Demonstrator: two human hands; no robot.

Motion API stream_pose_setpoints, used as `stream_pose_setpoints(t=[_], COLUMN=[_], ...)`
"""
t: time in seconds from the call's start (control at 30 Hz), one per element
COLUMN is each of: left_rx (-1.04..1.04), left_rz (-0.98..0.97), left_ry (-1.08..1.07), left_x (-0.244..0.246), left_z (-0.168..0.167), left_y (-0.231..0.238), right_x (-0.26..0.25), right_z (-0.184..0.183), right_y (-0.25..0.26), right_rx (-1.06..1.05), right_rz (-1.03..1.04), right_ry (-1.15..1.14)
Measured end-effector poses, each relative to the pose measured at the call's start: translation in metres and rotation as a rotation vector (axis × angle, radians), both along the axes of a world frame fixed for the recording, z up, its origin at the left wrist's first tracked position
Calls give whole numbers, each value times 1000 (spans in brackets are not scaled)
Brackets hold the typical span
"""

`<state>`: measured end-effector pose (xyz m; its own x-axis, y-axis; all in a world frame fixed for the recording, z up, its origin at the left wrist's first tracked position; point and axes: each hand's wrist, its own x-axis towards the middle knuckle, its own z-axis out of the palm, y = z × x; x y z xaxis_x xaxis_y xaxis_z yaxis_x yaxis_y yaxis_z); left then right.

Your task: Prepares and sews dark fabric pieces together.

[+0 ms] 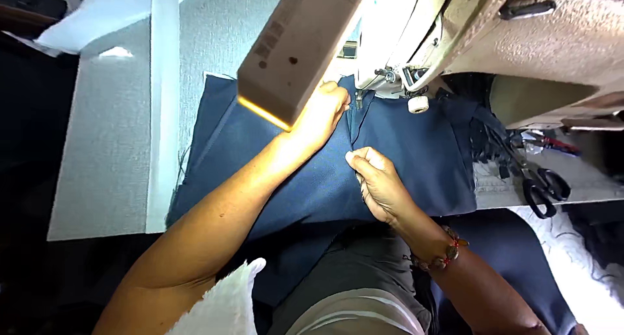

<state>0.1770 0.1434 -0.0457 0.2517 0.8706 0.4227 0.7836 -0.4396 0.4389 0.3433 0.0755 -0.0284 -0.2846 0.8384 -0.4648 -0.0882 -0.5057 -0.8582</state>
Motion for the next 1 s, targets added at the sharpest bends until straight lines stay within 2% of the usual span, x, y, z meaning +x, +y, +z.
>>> stream_pose_setpoints(t=[0.2,0.53,0.6,0.63,0.73,0.77,0.8,0.9,1.0], left_rx=[-147,-106,-110,-112,-175,-206,-219,-214,-212], left_rz=[86,69,67,64,48,45,45,47,41], left_ry=[-22,-78,-79,-74,-51,-35,-22,-16,-29], left_x=[5,3,2,1,-4,-6,-7,-7,0], left_z=[-5,-10,-10,-11,-13,-14,-15,-15,-16], left_y=[-24,-27,-27,-27,-26,-26,-26,-28,-47], right_x=[3,4,8,13,28,31,34,39,46], right_z=[-1,0,1,1,0,-3,-8,-30,-40], right_y=[2,2,5,8,16,20,25,24,2], right_rx=[-23,-33,94,248,926,1063,1128,1135,1138], right_rz=[66,124,225,279,214,181,196,367,383], right_ry=[-4,-27,-113,-204,-646,-775,-860,-1080,-1139])
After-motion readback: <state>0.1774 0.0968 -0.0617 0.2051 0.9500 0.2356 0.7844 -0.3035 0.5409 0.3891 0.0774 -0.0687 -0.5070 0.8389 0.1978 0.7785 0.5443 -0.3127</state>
